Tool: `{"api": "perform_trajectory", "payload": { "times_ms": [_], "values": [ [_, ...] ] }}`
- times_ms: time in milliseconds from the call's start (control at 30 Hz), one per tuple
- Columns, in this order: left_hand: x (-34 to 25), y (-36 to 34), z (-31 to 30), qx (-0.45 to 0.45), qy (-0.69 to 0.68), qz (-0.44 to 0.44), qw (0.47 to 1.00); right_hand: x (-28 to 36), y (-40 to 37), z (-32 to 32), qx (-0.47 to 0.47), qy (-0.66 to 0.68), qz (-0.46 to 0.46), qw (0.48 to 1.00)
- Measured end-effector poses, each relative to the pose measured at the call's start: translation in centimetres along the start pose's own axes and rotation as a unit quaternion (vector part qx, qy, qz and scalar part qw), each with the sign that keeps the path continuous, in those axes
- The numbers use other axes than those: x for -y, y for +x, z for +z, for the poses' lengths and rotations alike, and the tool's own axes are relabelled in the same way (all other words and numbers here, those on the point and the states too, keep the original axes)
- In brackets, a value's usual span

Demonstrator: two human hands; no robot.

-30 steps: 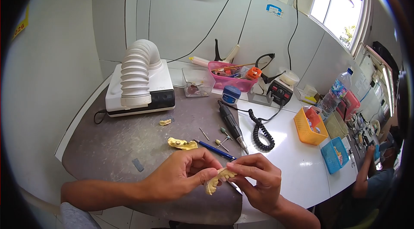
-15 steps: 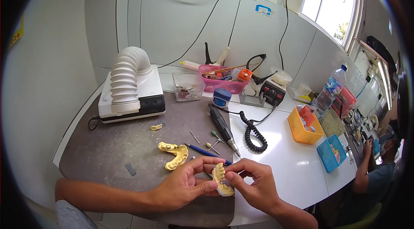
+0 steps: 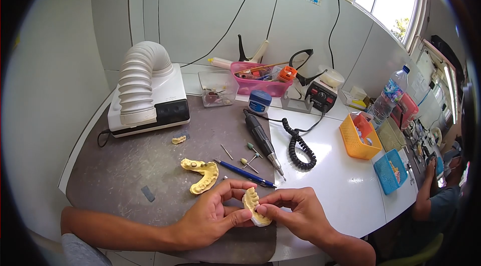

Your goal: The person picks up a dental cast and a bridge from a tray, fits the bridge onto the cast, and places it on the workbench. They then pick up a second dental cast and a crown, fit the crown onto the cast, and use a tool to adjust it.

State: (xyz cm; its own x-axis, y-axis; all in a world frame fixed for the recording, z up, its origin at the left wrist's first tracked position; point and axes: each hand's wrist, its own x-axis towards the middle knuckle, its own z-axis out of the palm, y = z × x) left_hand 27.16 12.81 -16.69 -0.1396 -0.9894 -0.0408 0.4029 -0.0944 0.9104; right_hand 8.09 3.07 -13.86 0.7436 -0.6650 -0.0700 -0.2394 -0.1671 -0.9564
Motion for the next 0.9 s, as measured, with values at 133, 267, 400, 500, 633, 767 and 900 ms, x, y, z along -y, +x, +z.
{"api": "perform_trajectory", "payload": {
  "times_ms": [133,267,400,500,633,767,900],
  "values": [
    [-0.14,0.03,-0.01,-0.002,0.022,-0.003,1.000,-0.11,0.00,0.24,-0.013,-0.009,-0.007,1.000],
    [-0.20,0.05,0.04,-0.004,0.031,0.003,1.000,-0.04,0.16,-0.01,0.000,0.018,0.024,1.000],
    [-0.17,0.07,0.11,-0.008,0.047,0.005,0.999,0.30,-0.13,0.23,-0.013,0.016,0.032,0.999],
    [-0.57,-0.06,0.20,0.001,0.042,-0.006,0.999,0.25,-0.14,0.05,-0.017,0.000,0.013,1.000],
    [-0.54,-0.10,0.27,0.001,0.036,-0.003,0.999,-0.08,-0.15,-0.41,-0.014,0.049,0.040,0.998],
    [-0.70,-0.16,0.28,0.001,0.037,-0.009,0.999,0.05,-0.24,-0.52,-0.005,0.041,0.049,0.998],
    [-0.93,-0.25,0.35,0.002,0.031,-0.024,0.999,0.42,-0.16,-0.53,0.004,0.032,0.056,0.998]
  ]
}}
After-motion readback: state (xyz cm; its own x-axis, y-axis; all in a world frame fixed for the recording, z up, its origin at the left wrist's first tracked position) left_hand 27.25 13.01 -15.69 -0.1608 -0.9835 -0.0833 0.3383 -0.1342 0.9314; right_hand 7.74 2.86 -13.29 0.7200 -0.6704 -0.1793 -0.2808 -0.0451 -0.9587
